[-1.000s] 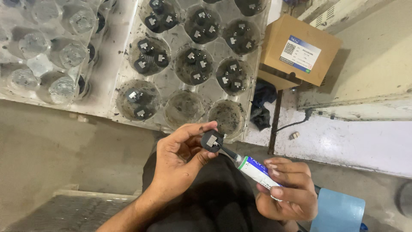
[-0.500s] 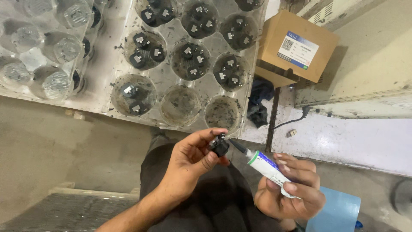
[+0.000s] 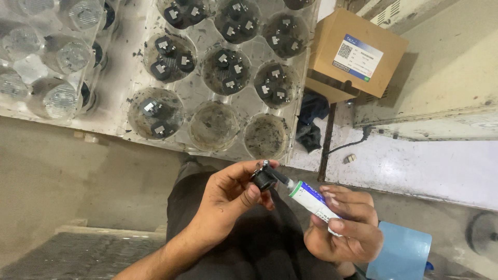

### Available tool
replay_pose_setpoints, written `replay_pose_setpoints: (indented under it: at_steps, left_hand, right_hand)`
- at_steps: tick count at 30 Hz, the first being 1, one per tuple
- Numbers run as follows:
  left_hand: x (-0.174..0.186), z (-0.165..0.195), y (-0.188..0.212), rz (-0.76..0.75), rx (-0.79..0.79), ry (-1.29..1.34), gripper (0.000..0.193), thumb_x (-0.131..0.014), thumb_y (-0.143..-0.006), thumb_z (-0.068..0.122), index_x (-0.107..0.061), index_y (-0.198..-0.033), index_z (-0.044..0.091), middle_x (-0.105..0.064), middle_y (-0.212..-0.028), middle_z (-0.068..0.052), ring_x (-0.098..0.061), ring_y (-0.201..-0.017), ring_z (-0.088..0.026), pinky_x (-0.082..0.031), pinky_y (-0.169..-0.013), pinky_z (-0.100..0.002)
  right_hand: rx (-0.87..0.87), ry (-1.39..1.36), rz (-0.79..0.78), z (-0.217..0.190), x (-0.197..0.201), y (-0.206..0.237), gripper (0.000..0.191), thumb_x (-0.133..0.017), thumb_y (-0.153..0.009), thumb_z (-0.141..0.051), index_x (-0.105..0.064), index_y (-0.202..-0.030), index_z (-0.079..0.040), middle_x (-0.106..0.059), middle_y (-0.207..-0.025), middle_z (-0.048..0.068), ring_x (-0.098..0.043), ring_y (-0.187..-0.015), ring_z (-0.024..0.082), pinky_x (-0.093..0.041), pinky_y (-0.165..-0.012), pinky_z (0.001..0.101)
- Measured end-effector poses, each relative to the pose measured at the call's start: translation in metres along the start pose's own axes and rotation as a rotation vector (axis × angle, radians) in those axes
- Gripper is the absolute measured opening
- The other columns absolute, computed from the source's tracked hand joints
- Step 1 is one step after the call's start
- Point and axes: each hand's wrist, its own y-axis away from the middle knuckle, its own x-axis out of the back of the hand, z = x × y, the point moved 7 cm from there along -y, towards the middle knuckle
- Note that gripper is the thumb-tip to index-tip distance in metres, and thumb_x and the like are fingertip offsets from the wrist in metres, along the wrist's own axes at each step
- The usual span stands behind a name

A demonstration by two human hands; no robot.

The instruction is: The person sits on the floor and applies adhesive from a squeeze tube to small black round components, working one at a time. They pick each component from a plastic tray, dispense adhesive onto it, and place it back into the tray, continuing across the trays.

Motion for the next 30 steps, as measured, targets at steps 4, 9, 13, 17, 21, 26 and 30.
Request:
replay_pose_setpoints:
  at_steps: [4,9,13,17,21,26,30]
  left_hand:
    - [0.002,-0.001,-0.001,0.021,-0.01,0.0,0.049,-0.071,-0.1,0.024,-0.059,-0.139,-0.004,-0.069,-0.128,-0.012,-0.069,-0.089,-0.016,-0.061,-0.086,-0.036]
    - [0.007,0.0,-0.001,0.003,-0.016,0.057,0.053,-0.071,-0.103,0.028,-0.062,-0.143,-0.005,-0.069,-0.116,-0.016,-0.068,-0.09,-0.017,-0.062,-0.089,-0.038]
    - [0.014,0.001,-0.004,0.045,-0.039,0.073,0.051,-0.074,-0.097,0.027,-0.063,-0.135,-0.004,-0.07,-0.123,-0.012,-0.068,-0.091,-0.015,-0.062,-0.085,-0.037]
    - [0.041,0.041,-0.011,0.171,-0.258,-0.156,0.046,-0.08,-0.091,0.005,-0.063,-0.133,-0.005,-0.069,-0.121,-0.011,-0.068,-0.101,-0.015,-0.061,-0.09,-0.034]
    - [0.087,0.112,-0.012,0.469,-0.411,-0.717,0.042,-0.077,-0.087,-0.006,-0.066,-0.127,0.001,-0.074,-0.119,-0.008,-0.075,-0.105,-0.014,-0.064,-0.094,-0.029]
    - [0.105,0.147,-0.019,0.703,-0.231,-1.662,0.04,-0.09,-0.079,0.015,-0.079,-0.118,0.014,-0.075,-0.105,-0.008,-0.071,-0.079,-0.022,-0.056,-0.072,-0.036]
    - [0.102,0.15,-0.028,0.641,-0.395,-1.948,0.041,-0.09,-0.069,0.024,-0.081,-0.108,0.016,-0.068,-0.098,-0.01,-0.067,-0.088,-0.032,-0.053,-0.077,-0.044]
  right_hand:
    - [-0.036,0.008,-0.022,0.001,-0.004,-0.001,0.025,-0.078,-0.088,-0.007,-0.055,-0.099,-0.008,-0.063,-0.089,0.012,-0.069,-0.092,0.024,-0.069,-0.075,0.0392]
    - [-0.055,-0.006,-0.101,0.001,-0.005,-0.007,0.026,-0.078,-0.088,-0.005,-0.055,-0.099,-0.008,-0.064,-0.091,0.013,-0.069,-0.092,0.024,-0.069,-0.076,0.0399]
    - [-0.089,0.02,-0.14,0.003,-0.01,-0.008,0.026,-0.078,-0.089,-0.006,-0.054,-0.099,-0.008,-0.064,-0.092,0.014,-0.069,-0.091,0.024,-0.069,-0.078,0.0408]
    - [-0.087,-0.023,0.114,0.014,-0.003,-0.003,0.029,-0.08,-0.093,-0.012,-0.054,-0.106,-0.009,-0.065,-0.095,0.011,-0.071,-0.086,0.021,-0.069,-0.076,0.0381]
    - [-0.087,-0.032,0.195,0.025,0.008,-0.005,0.033,-0.081,-0.098,-0.014,-0.053,-0.113,-0.009,-0.065,-0.098,0.011,-0.069,-0.084,0.021,-0.068,-0.077,0.0369]
    - [-0.085,0.003,0.185,0.035,0.014,-0.012,0.034,-0.082,-0.099,-0.012,-0.051,-0.113,-0.007,-0.065,-0.103,0.011,-0.07,-0.085,0.022,-0.066,-0.076,0.0347]
    - [-0.097,-0.002,0.209,0.041,0.014,-0.014,0.034,-0.081,-0.098,-0.013,-0.051,-0.111,-0.006,-0.065,-0.101,0.011,-0.069,-0.083,0.021,-0.065,-0.075,0.0337]
